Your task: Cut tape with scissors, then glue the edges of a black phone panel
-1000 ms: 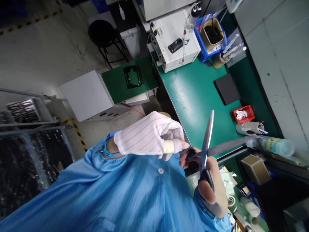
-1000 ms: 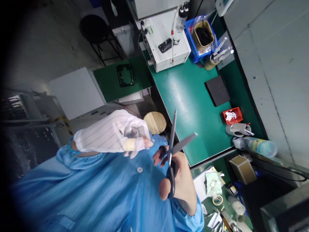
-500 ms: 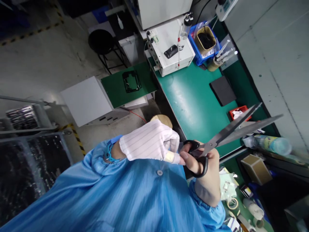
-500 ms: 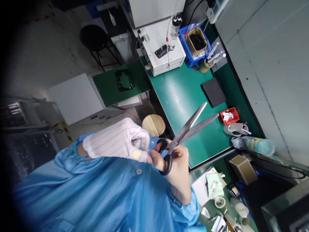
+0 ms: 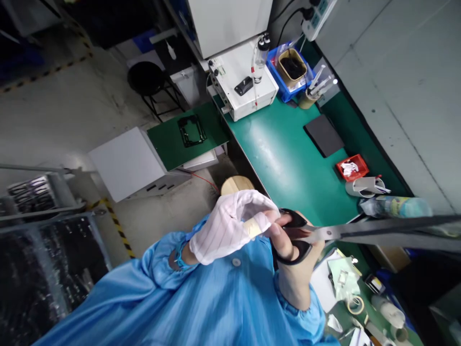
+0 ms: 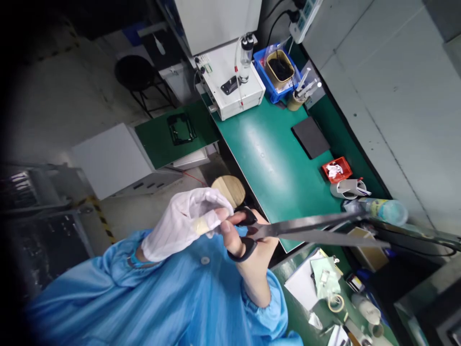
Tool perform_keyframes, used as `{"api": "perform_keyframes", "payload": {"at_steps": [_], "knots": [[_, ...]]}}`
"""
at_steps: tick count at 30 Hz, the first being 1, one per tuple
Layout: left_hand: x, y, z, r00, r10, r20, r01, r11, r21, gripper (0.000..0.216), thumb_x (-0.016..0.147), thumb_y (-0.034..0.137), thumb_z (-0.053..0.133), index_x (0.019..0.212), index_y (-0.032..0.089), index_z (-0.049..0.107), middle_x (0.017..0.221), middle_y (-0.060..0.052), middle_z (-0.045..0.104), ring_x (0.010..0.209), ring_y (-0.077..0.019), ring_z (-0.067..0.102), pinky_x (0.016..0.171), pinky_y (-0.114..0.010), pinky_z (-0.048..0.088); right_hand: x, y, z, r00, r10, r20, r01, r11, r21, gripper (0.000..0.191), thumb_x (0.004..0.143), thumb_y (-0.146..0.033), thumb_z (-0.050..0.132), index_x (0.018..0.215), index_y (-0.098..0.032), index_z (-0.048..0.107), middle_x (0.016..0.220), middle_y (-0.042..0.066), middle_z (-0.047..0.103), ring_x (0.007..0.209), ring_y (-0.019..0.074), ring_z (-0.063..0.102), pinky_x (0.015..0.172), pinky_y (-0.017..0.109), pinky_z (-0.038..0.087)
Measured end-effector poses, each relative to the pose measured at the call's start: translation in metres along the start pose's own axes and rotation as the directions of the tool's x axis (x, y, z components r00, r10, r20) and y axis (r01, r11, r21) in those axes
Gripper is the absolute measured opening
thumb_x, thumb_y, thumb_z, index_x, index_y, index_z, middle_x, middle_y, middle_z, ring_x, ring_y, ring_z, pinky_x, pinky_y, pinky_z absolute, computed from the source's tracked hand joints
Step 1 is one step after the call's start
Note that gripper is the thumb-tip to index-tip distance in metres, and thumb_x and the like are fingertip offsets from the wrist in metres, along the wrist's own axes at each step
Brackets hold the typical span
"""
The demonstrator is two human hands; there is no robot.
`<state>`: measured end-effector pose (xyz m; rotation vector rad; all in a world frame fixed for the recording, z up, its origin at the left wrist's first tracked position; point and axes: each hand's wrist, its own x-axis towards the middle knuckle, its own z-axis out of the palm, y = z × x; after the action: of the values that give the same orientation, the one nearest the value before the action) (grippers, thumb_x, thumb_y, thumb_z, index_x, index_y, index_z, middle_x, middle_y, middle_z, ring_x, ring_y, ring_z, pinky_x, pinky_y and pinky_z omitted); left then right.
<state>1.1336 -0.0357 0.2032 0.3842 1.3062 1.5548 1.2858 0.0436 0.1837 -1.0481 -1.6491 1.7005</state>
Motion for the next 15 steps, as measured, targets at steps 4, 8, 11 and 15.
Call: {"api": "perform_keyframes", "payload": {"at_steps": [4,8,11,15], "knots": [[-0.004,0.011,0.003,0.998,-0.058,0.022,0.060,0.996,-0.064,0.019,0.094,0.021,0.094,0.095,0.017,0.076,0.078,-0.002,0.084,0.059,-0.0106,0.077,0.051,-0.012,0.057,0.000,-0.007,-0.018,0.987,0.017,0.159,-0.018,1.000,0.005,0.062,0.096,-0.084,0.092,0.082,-0.025,0.078,0.081,0.002,0.078,0.072,0.0203,0.070,0.069,0.033,0.060],[-0.007,0.017,0.008,0.998,-0.036,0.049,0.037,0.999,-0.018,0.016,0.097,0.019,0.090,0.092,0.017,0.075,0.075,0.000,0.083,0.059,-0.0091,0.076,0.058,-0.011,0.061,0.000,-0.014,-0.026,0.942,0.107,0.318,-0.083,0.993,-0.090,0.075,0.085,-0.098,0.091,0.084,-0.024,0.076,0.076,0.000,0.072,0.068,0.0184,0.061,0.068,0.033,0.056],[-0.007,0.015,0.011,0.998,0.019,0.065,-0.024,0.997,0.070,0.016,0.097,0.019,0.089,0.089,0.018,0.075,0.073,0.001,0.082,0.058,-0.0091,0.075,0.060,-0.012,0.062,-0.001,-0.018,-0.024,0.935,0.132,0.329,-0.111,0.990,-0.081,0.080,0.081,-0.102,0.091,0.085,-0.024,0.076,0.072,-0.003,0.065,0.064,0.0160,0.051,0.066,0.032,0.052],[-0.006,0.013,0.013,0.989,0.125,0.074,-0.137,0.972,0.188,0.012,0.100,0.020,0.083,0.090,0.019,0.078,0.076,0.000,0.083,0.064,-0.0105,0.079,0.064,-0.014,0.063,-0.005,-0.023,-0.022,0.944,0.161,0.288,-0.135,0.985,-0.106,0.082,0.079,-0.104,0.090,0.082,-0.023,0.075,0.070,-0.001,0.064,0.064,0.0172,0.050,0.067,0.035,0.055]]}}
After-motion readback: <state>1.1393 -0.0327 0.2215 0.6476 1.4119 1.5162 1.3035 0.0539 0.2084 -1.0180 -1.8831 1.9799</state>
